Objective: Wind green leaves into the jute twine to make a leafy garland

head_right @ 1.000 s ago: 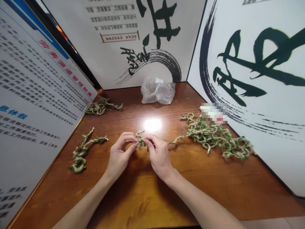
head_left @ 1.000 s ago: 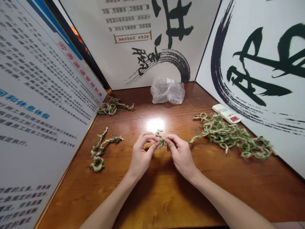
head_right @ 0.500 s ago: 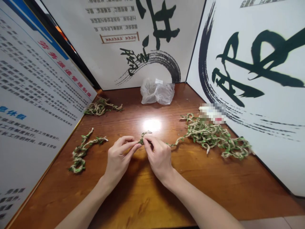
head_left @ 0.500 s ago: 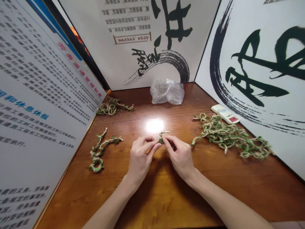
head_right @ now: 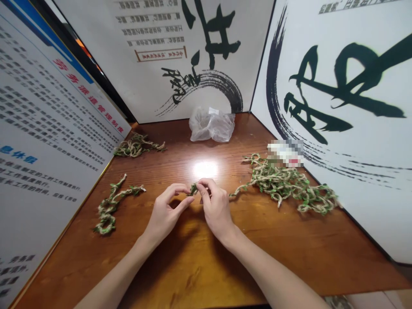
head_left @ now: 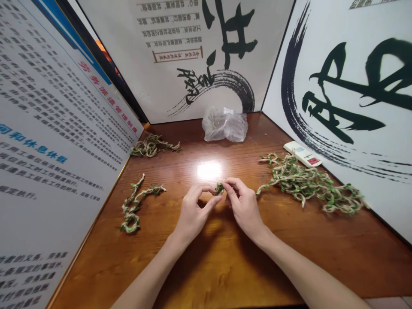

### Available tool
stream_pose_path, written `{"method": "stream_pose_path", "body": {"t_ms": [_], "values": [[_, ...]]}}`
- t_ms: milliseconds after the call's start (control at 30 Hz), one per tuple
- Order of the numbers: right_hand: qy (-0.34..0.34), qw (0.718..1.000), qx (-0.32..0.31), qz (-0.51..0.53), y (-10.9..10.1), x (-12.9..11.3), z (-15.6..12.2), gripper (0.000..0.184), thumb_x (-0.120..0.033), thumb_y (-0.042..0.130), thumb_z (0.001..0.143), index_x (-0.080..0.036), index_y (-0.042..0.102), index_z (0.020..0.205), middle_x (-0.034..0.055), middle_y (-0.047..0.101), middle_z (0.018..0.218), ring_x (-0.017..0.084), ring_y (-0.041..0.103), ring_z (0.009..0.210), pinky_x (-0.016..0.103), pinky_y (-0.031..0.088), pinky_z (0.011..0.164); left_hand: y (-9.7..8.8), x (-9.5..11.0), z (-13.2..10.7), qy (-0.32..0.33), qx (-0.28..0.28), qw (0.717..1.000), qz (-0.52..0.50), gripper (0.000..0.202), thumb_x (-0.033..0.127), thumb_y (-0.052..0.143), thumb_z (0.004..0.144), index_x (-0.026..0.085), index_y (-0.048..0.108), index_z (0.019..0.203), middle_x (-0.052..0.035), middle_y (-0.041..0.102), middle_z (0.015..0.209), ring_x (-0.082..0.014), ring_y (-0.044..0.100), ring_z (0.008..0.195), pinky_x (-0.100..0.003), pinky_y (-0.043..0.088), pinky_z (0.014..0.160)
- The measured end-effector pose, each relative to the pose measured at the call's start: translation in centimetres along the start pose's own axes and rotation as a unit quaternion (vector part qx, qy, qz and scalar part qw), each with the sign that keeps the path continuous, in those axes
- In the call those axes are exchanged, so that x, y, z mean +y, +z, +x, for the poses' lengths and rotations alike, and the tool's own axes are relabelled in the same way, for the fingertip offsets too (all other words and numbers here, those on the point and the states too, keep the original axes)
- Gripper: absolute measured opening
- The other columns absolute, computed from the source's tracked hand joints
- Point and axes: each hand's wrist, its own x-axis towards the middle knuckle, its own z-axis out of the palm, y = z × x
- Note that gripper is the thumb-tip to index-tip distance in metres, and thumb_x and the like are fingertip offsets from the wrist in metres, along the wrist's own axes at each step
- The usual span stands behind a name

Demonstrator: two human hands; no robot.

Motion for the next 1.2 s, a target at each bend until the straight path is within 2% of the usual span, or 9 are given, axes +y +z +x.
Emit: {"method": "stream_pose_path", "body": {"t_ms": [67, 167, 333, 567, 700, 800, 967, 1100, 1200], "values": [[-0.013, 1.0, -0.02, -0.006, -0.1, -0.1, 0.0, 0.022, -0.034, 0.048, 0.094, -0.017, 0.059, 0.087, -0.0007, 0.058, 0.067, 0.009, 0.052, 0.053, 0.021, 0.04, 0.055, 0.0, -0.2, 0.0, -0.01, 0.007, 1.0, 0.0, 0.014, 0.029, 0.067, 0.083, 0.016, 0.062, 0.084, -0.0045, 0.066, 0.087, -0.0168, 0.061, 0.085, -0.028, 0.047, 0.078], [-0.017, 0.999, -0.038, -0.025, -0.1, 0.1, 0.0, 0.021, -0.033, 0.048, 0.094, -0.017, 0.06, 0.087, 0.0003, 0.06, 0.068, 0.011, 0.053, 0.053, 0.021, 0.04, 0.054, -0.3, -0.3, 0.0, 0.019, 0.0, 0.999, 0.037, 0.01, 0.027, 0.064, 0.085, 0.017, 0.062, 0.083, -0.004, 0.066, 0.085, -0.0168, 0.06, 0.083, -0.028, 0.045, 0.077], [0.003, 0.999, -0.004, -0.053, 0.1, 0.4, 0.0, 0.024, -0.037, 0.048, 0.094, -0.017, 0.06, 0.09, 0.0023, 0.063, 0.068, 0.014, 0.057, 0.057, 0.023, 0.041, 0.054, -0.7, 0.1, 0.2, 0.08, 0.004, 0.994, 0.08, 0.01, 0.025, 0.059, 0.089, 0.019, 0.065, 0.085, -0.0035, 0.064, 0.087, -0.0156, 0.059, 0.083, -0.028, 0.043, 0.076], [-0.027, 0.999, -0.016, -0.038, -0.1, 0.1, 0.1, 0.023, -0.035, 0.049, 0.094, -0.016, 0.061, 0.089, 0.001, 0.062, 0.068, 0.011, 0.054, 0.053, 0.022, 0.041, 0.053, -0.5, 0.3, 0.1, 0.037, 0.024, 0.998, 0.044, 0.012, 0.027, 0.067, 0.084, 0.017, 0.062, 0.088, -0.0013, 0.066, 0.087, -0.0142, 0.06, 0.084, -0.026, 0.044, 0.078], [-0.047, 0.997, -0.031, -0.045, 0.1, 0.1, -0.1, 0.023, -0.034, 0.049, 0.093, -0.016, 0.062, 0.089, 0.0021, 0.064, 0.072, 0.011, 0.055, 0.054, 0.022, 0.041, 0.054, -0.6, 0.1, 0.1, 0.067, 0.019, 0.996, 0.063, 0.008, 0.025, 0.066, 0.084, 0.018, 0.065, 0.086, -0.0018, 0.065, 0.087, -0.0148, 0.059, 0.085, -0.027, 0.044, 0.079], [-0.028, 0.998, -0.027, -0.054, 0.2, 0.3, -0.2, 0.025, -0.037, 0.048, 0.094, -0.016, 0.062, 0.089, 0.0024, 0.063, 0.068, 0.012, 0.056, 0.054, 0.022, 0.04, 0.052, -0.8, 0.3, 0.2, 0.083, 0.015, 0.995, 0.058, 0.004, 0.022, 0.064, 0.085, 0.019, 0.065, 0.084, -0.0026, 0.062, 0.088, -0.0141, 0.058, 0.084, -0.027, 0.045, 0.078], [0.034, 0.999, -0.005, -0.008, 0.2, 0.7, 0.1, 0.03, -0.043, 0.046, 0.094, -0.016, 0.058, 0.093, 0.0036, 0.063, 0.07, 0.014, 0.058, 0.058, 0.023, 0.041, 0.052, -0.8, 0.8, 0.0, 0.124, -0.022, 0.992, -0.03, 0.006, 0.015, 0.059, 0.087, 0.019, 0.062, 0.087, -0.0035, 0.052, 0.088, -0.0125, 0.054, 0.082, -0.023, 0.046, 0.073], [0.022, 1.0, -0.016, 0.011, 0.1, 0.6, 0.2, 0.029, -0.043, 0.047, 0.093, -0.016, 0.057, 0.091, 0.0021, 0.061, 0.07, 0.013, 0.055, 0.056, 0.023, 0.042, 0.053, -0.5, 0.9, -0.1, 0.064, -0.06, 0.996, -0.008, 0.011, 0.019, 0.061, 0.086, 0.018, 0.059, 0.096, -0.0067, 0.054, 0.099, -0.0165, 0.055, 0.095, -0.029, 0.045, 0.085], [0.007, 1.0, -0.015, -0.017, 0.0, 0.3, 0.2, 0.027, -0.041, 0.048, 0.093, -0.016, 0.057, 0.09, 0.0016, 0.059, 0.067, 0.013, 0.055, 0.057, 0.023, 0.041, 0.055, -0.4, 0.6, 0.0, 0.01, -0.043, 0.998, -0.039, 0.01, 0.025, 0.065, 0.083, 0.017, 0.061, 0.087, -0.0054, 0.056, 0.093, -0.0153, 0.055, 0.088, -0.026, 0.045, 0.08]]}}
